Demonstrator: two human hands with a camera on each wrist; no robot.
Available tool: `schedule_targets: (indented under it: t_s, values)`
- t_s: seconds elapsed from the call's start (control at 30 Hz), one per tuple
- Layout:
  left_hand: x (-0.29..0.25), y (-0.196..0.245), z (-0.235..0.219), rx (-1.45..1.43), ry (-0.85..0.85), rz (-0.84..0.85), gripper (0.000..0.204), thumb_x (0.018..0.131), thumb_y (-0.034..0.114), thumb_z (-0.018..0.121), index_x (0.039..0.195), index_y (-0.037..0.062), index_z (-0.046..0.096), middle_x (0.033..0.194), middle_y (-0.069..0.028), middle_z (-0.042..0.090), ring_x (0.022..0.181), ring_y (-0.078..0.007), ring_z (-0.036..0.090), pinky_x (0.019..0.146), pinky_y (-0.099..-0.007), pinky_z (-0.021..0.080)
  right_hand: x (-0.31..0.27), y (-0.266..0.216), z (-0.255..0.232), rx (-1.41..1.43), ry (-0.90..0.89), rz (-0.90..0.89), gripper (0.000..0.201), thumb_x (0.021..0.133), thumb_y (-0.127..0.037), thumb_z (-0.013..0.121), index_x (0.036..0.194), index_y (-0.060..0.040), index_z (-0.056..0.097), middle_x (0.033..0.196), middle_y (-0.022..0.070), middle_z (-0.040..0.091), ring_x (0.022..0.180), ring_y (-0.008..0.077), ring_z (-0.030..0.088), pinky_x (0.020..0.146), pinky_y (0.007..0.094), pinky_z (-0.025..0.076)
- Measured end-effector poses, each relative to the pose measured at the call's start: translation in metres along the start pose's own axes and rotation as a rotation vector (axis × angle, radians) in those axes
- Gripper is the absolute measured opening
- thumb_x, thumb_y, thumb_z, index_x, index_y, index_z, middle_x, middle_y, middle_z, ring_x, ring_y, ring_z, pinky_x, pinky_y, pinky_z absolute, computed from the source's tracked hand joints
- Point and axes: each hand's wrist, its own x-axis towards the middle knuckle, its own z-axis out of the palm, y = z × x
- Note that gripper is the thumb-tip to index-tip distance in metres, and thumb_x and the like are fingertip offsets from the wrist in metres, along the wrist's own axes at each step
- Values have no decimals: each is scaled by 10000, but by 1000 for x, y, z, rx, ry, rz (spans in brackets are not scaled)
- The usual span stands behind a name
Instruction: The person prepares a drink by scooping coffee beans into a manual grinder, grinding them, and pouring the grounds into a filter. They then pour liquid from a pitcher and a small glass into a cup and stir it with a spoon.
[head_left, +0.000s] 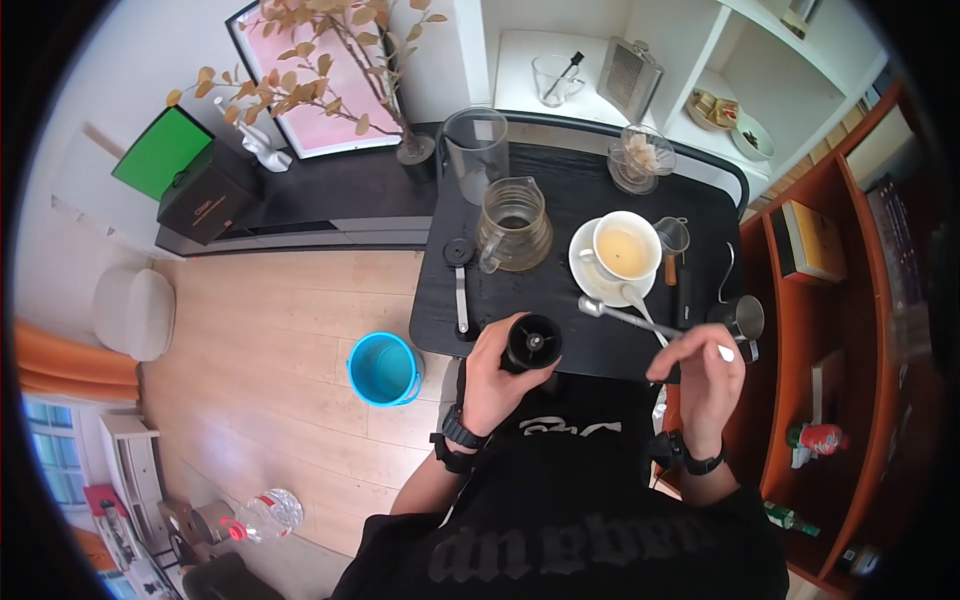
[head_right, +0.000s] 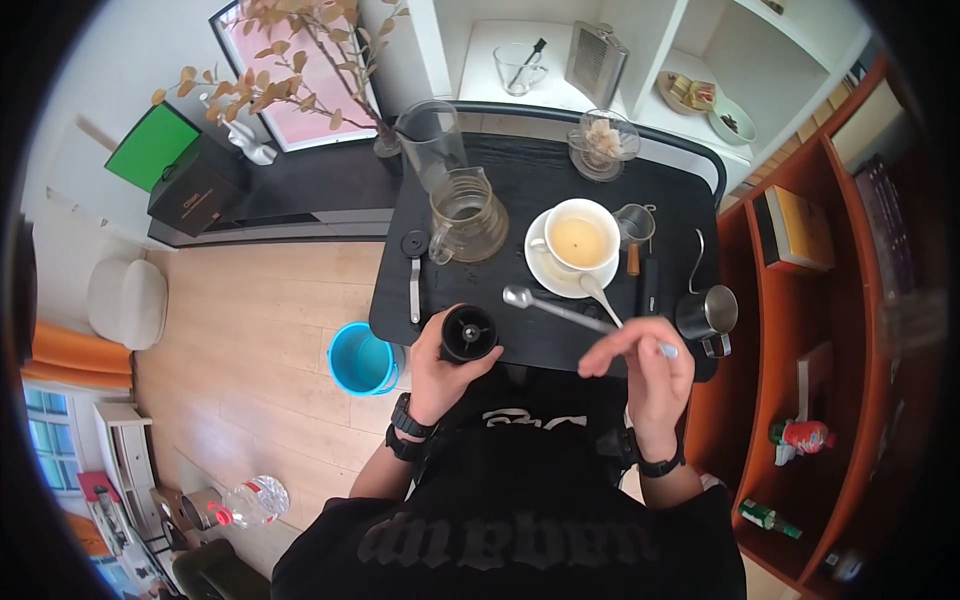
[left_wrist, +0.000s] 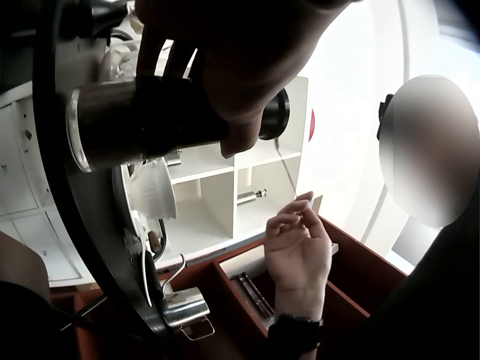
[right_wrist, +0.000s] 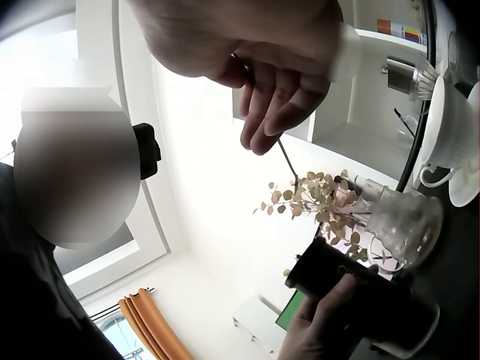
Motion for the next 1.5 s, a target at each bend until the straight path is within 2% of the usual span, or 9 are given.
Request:
schedule_targets:
  t_s: [0.27,0.43,0.67,0.87,0.97,1.2,1.3,1.37,1.5]
  values:
    - [14,-4,22,29,-122,94,550,702,87,884,1182,-23,639,1114,-128,695,1012,-220,676,908,-342,528,-13,-24,3,-504,-266,-90,201,1000,-87,502,1026,39,656,825,118,707,743,243,690,684,337,528]
    - [11,2,26,-73,-124,-42,526,725,129,865,1186,7,643,1132,-137,696,1071,-305,659,944,-388,504,1,-19,16,-684,-411,-125,156,926,9,569,1045,7,670,850,125,685,746,268,673,676,357,524]
    - [18,-4,28,-45,-163,-44,615,756,74,853,1291,-22,566,1202,-126,666,1068,-173,654,944,-321,516,-1,-9,6,-568,-279,-166,178,961,-39,553,1076,29,671,890,131,704,763,240,674,689,348,531]
    - [3,29,0,224,9,271,1005,675,264,871,1467,-42,334,1482,-260,414,1361,-413,413,1133,-475,326,-18,-14,-9,-159,-42,-147,385,1074,-246,429,1047,36,691,943,159,734,804,225,685,718,332,543]
    - [-4,58,-25,99,-168,422,792,810,440,764,1357,-69,502,1367,-281,548,1264,-410,535,1064,-481,408,-19,-25,6,-75,-265,-114,375,1068,-238,436,1058,29,700,934,150,737,807,238,688,728,338,545]
    - [-9,74,-25,-697,-302,129,551,1100,361,331,1211,-90,627,1200,-290,656,1124,-389,632,1009,-467,469,29,-49,33,-361,-891,-20,428,916,-114,661,1341,-103,611,1201,113,688,902,250,700,812,360,555]
    - [-8,74,-38,-784,-151,41,538,1109,316,323,1050,-100,660,1089,-278,690,1044,-363,665,938,-453,520,78,-61,10,-535,-546,-66,355,775,-74,775,1121,-58,701,1074,85,716,854,182,687,766,289,538]
    - [-6,66,-46,-750,-102,51,523,1111,294,323,1050,-100,661,1063,-271,701,1020,-344,677,921,-432,527,136,-52,-13,-787,-386,-88,404,883,-193,707,1255,-66,610,1158,134,697,985,255,704,815,320,541]
    - [-9,59,-51,-704,-57,58,523,1112,293,321,1049,-93,667,1035,-265,712,993,-334,685,876,-413,537,237,12,-68,-1332,-270,-145,848,770,-438,794,1435,-25,468,1338,210,579,1279,353,558,1031,404,477]
